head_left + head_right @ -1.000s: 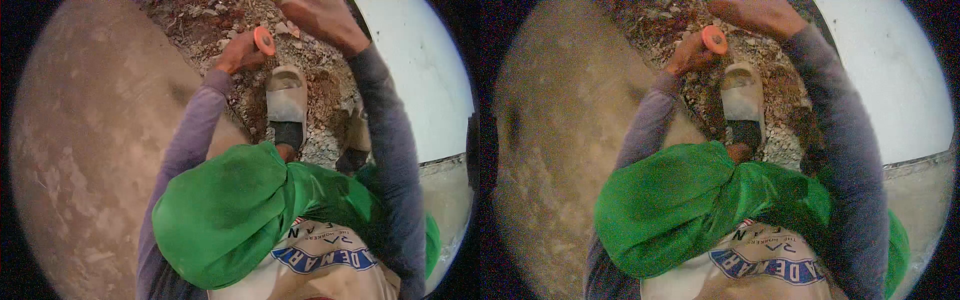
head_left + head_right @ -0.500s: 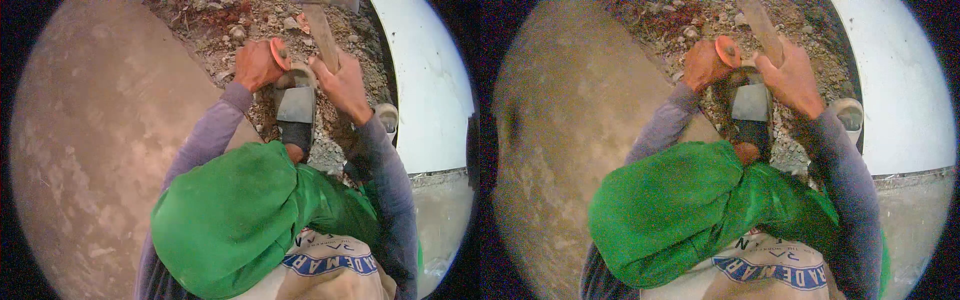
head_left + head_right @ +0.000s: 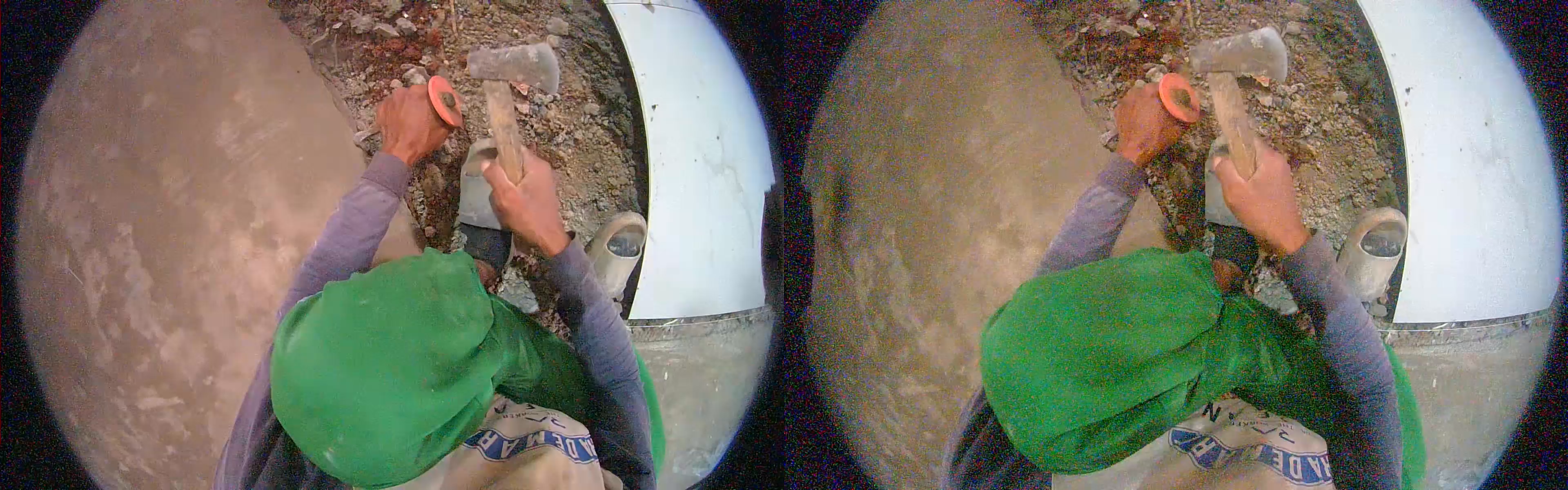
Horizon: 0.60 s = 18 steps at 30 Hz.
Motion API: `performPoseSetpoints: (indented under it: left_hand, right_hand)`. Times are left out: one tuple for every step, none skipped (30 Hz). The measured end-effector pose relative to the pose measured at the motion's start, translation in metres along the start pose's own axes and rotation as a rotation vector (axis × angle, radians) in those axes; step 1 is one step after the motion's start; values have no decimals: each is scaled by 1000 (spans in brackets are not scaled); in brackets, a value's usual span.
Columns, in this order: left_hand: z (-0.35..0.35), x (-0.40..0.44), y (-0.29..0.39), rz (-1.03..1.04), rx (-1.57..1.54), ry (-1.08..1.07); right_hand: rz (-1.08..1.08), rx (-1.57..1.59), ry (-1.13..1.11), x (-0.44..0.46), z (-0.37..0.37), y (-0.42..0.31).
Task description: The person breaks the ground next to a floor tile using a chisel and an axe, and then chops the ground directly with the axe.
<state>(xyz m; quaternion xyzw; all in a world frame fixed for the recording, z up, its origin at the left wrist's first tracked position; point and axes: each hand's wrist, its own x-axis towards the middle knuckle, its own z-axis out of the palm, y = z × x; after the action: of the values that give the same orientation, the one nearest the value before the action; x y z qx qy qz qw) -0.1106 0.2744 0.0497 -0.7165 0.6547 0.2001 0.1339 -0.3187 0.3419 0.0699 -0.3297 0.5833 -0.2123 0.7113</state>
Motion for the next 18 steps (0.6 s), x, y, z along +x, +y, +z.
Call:
performPoseSetpoints:
  left_hand:
    - [0, 1, 0, -17, 12, 3]
    - [0, 1, 0, -3, -10, 11]
    - [-1, 2, 0, 12, -32, 23]
    - [-3, 2, 0, 26, -53, 36]
    - [-5, 2, 1, 18, -78, 45]
    - [-7, 2, 2, 7, -101, 52]
    - [-9, 0, 0, -8, -123, 55]
    - [-9, -1, -2, 9, -131, 75]
    - [-8, 0, -5, 24, -141, 94]
    - [-7, 0, -7, 42, -152, 115]
    - [-7, -1, -10, 44, -139, 106]
    - [-7, -1, -13, 51, -129, 102]
    - [-8, 3, -12, 66, -120, 102]
    - [-11, -2, -5, 51, -152, 96]
    - [-16, -10, 2, 40, -179, 95]
    - [-23, -4, 3, 30, -199, 114]
    - [-24, 3, -1, 26, -184, 141]
    - [-18, -4, -4, 7, -173, 130]
  right_hand:
    - [-85, 9, 47, -1, 5, 7]
    - [-170, 17, 95, -1, 13, 13]
    - [-189, -6, 88, 0, 10, 17]
    - [-207, -27, 80, 2, 7, 19]
    - [-226, -49, 73, 3, 4, 20]
    - [-121, 0, 43, 4, -7, 7]
    - [-12, 49, 10, 3, -17, -9]
    - [33, 154, 67, 3, -30, -32]
    - [-7, 265, 148, 4, -34, -42]
    - [-49, 375, 232, 7, -37, -52]
    - [-94, 485, 322, 9, -40, -59]
    - [-147, 592, 415, 11, -44, -64]
    - [-205, 457, 391, 11, -26, -28]
    - [-252, 325, 374, 8, -2, 22]
    - [-555, -12, 294, 6, 10, 39]
    - [-649, -154, 218, 15, 13, 39]
    - [-752, -284, 147, 22, 16, 40]
    - [-601, -213, 77, 17, 6, 36]
